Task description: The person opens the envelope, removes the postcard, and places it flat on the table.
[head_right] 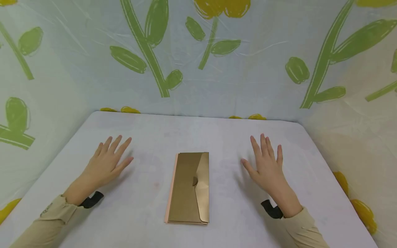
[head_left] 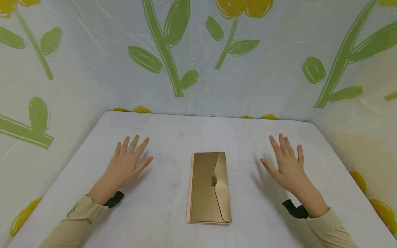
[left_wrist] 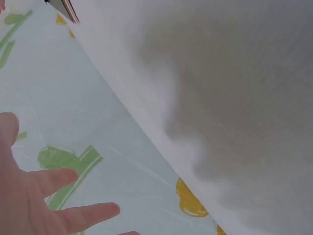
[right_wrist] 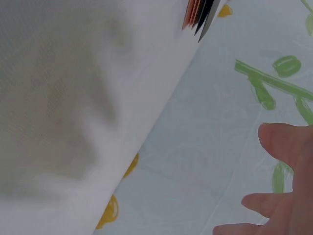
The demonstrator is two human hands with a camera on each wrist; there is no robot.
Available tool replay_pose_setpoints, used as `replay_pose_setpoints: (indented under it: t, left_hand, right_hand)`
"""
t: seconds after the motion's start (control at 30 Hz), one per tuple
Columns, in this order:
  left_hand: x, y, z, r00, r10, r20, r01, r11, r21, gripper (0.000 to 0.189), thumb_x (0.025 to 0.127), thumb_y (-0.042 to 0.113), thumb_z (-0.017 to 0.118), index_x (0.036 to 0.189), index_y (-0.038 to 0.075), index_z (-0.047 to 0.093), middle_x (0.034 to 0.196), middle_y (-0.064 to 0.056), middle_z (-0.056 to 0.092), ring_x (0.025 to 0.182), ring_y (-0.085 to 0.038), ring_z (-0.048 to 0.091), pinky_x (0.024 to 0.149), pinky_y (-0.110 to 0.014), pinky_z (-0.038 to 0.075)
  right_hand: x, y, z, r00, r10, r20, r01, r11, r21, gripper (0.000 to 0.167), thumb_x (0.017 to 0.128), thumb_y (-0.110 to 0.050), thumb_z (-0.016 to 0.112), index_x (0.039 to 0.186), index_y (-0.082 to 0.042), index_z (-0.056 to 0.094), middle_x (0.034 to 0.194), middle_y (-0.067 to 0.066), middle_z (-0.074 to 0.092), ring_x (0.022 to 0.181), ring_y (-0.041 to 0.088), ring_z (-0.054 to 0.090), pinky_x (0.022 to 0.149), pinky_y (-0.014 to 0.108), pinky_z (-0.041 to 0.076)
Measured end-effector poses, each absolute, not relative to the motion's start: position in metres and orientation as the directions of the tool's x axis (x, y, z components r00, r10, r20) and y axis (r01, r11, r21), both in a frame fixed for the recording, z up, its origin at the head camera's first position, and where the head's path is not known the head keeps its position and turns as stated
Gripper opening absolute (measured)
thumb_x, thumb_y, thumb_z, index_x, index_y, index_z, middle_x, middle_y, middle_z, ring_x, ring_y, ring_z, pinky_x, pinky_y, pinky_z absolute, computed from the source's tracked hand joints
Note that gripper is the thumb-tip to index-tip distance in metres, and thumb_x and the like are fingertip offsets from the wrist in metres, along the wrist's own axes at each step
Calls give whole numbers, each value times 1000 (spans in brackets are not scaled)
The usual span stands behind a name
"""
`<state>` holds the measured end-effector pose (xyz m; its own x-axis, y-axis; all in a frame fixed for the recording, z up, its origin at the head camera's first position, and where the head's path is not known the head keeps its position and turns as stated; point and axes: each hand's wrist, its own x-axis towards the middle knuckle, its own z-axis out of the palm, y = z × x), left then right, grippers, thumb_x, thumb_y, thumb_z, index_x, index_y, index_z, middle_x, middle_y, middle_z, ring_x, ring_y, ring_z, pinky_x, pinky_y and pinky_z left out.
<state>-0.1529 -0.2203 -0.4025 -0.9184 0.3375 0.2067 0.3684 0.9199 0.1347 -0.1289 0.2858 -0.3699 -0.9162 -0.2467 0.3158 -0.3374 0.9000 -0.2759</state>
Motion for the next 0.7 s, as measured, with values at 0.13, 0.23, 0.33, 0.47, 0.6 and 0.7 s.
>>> replay_pose_setpoints:
  t: [0.13, 0.23, 0.33, 0.47, 0.6, 0.7]
  left_hand:
    - [-154, -216, -400, -892, 353, 282, 398, 909, 121, 63, 102, 45, 49, 152, 9, 39, 152, -28, 35, 138, -55, 27, 108, -68, 22]
    - [-154, -210, -399, -874, 369, 318, 422, 899, 118, 60, 102, 43, 51, 149, 8, 43, 149, -27, 40, 136, -54, 32, 109, -65, 24]
    - [-155, -203, -399, -862, 387, 329, 444, 888, 120, 59, 101, 43, 51, 148, 8, 46, 148, -27, 42, 135, -53, 34, 110, -64, 24]
    - [-157, -192, -400, -849, 413, 331, 473, 872, 124, 59, 101, 44, 50, 147, 8, 47, 148, -26, 43, 136, -52, 33, 110, -64, 24]
    - [-159, -180, -401, -840, 437, 322, 501, 853, 147, 58, 101, 45, 49, 147, 9, 48, 148, -26, 43, 137, -52, 33, 111, -64, 24]
    - [-160, -170, -400, -839, 452, 304, 517, 837, 180, 58, 102, 45, 49, 147, 9, 48, 148, -25, 43, 137, -51, 34, 111, -63, 24]
  right_hand:
    - [-134, 284, -368, -845, -252, 472, -423, 854, -303, 75, 92, -22, 67, 152, 5, 30, 153, 33, 29, 140, 50, 29, 117, 59, 8]
    - [-136, 281, -366, -805, -238, 544, -462, 826, -323, 73, 87, -13, 70, 148, 9, 35, 150, 31, 36, 134, 51, 38, 116, 57, 16]
    - [-136, 277, -364, -803, -220, 554, -469, 808, -358, 72, 87, -10, 70, 148, 8, 35, 151, 28, 37, 133, 50, 40, 117, 55, 17]
    - [-135, 270, -362, -823, -214, 526, -462, 790, -403, 71, 90, -10, 68, 150, 7, 34, 153, 25, 36, 135, 48, 39, 118, 52, 15]
    - [-134, 261, -363, -840, -220, 496, -455, 784, -422, 70, 92, -13, 67, 151, 5, 33, 154, 24, 35, 137, 47, 37, 119, 50, 14]
    - [-132, 254, -363, -845, -228, 484, -458, 777, -433, 70, 92, -13, 68, 151, 3, 34, 155, 23, 35, 138, 46, 36, 118, 50, 15]
